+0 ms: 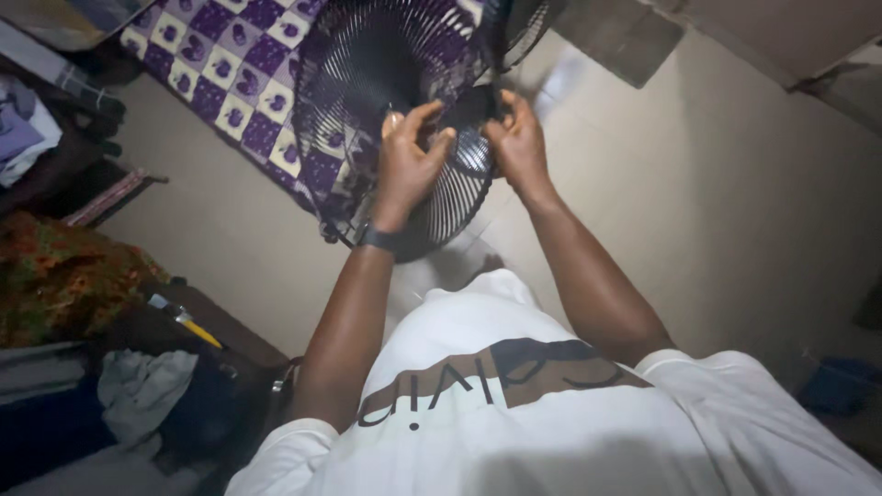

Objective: The person uses a screwdriver to tighten screws on the front grill of a black pedestal fan. They then attach the fan blades to the motor hub and secure the front grill back onto the fan assembly.

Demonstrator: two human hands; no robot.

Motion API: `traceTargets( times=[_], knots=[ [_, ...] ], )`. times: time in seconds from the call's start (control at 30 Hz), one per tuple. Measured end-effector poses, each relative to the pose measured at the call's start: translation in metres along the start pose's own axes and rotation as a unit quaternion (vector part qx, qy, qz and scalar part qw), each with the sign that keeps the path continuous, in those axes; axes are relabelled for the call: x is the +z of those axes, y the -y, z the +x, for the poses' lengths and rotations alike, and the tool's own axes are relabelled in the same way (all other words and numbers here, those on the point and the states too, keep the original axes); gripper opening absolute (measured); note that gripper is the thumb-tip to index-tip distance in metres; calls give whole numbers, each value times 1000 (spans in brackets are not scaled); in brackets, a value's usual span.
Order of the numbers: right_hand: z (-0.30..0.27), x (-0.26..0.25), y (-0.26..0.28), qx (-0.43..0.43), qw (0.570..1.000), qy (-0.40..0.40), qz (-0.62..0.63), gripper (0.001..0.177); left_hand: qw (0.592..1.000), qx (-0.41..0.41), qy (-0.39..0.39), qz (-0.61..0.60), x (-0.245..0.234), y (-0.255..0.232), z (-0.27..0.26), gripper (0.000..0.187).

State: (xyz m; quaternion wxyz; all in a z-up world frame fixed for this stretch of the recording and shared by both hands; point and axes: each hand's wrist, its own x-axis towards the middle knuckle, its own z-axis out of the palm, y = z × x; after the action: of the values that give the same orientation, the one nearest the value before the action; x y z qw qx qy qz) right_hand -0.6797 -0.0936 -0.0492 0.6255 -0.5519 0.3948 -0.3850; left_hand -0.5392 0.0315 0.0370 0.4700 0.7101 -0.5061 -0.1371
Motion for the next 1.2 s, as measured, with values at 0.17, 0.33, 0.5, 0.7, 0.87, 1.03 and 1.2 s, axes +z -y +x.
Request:
traceTargets(
  times=[0.17, 0.33, 0.5, 0.7, 0.87, 1.03, 1.2],
  knots=[
    [-2, -38, 0, -65, 976, -15, -209, 56, 994, -97, 43, 34, 71, 2, 28, 51],
    [8, -96, -1, -142, 954, -1, -265, 60, 998, -58, -18, -12, 160, 22, 49, 40],
    [24, -149, -4, -66, 950, 43, -302, 65, 979, -119, -28, -164, 234, 39, 63, 31],
    [49, -195, -15, -86, 948, 121, -282, 73, 935, -246, -57, -249, 277, 19, 60, 28],
    [85, -228, -28, -114, 967, 217, -63, 53, 919, -271, -103, -266, 287, 0, 84, 30],
    [106, -265, -19, 136, 964, 211, -88, 42, 898, -334, -54, -283, 296, -24, 91, 31],
    [115, -278, -4, 173, 968, 181, -31, 39, 930, -302, 1, -210, 314, -41, 87, 25]
  ],
)
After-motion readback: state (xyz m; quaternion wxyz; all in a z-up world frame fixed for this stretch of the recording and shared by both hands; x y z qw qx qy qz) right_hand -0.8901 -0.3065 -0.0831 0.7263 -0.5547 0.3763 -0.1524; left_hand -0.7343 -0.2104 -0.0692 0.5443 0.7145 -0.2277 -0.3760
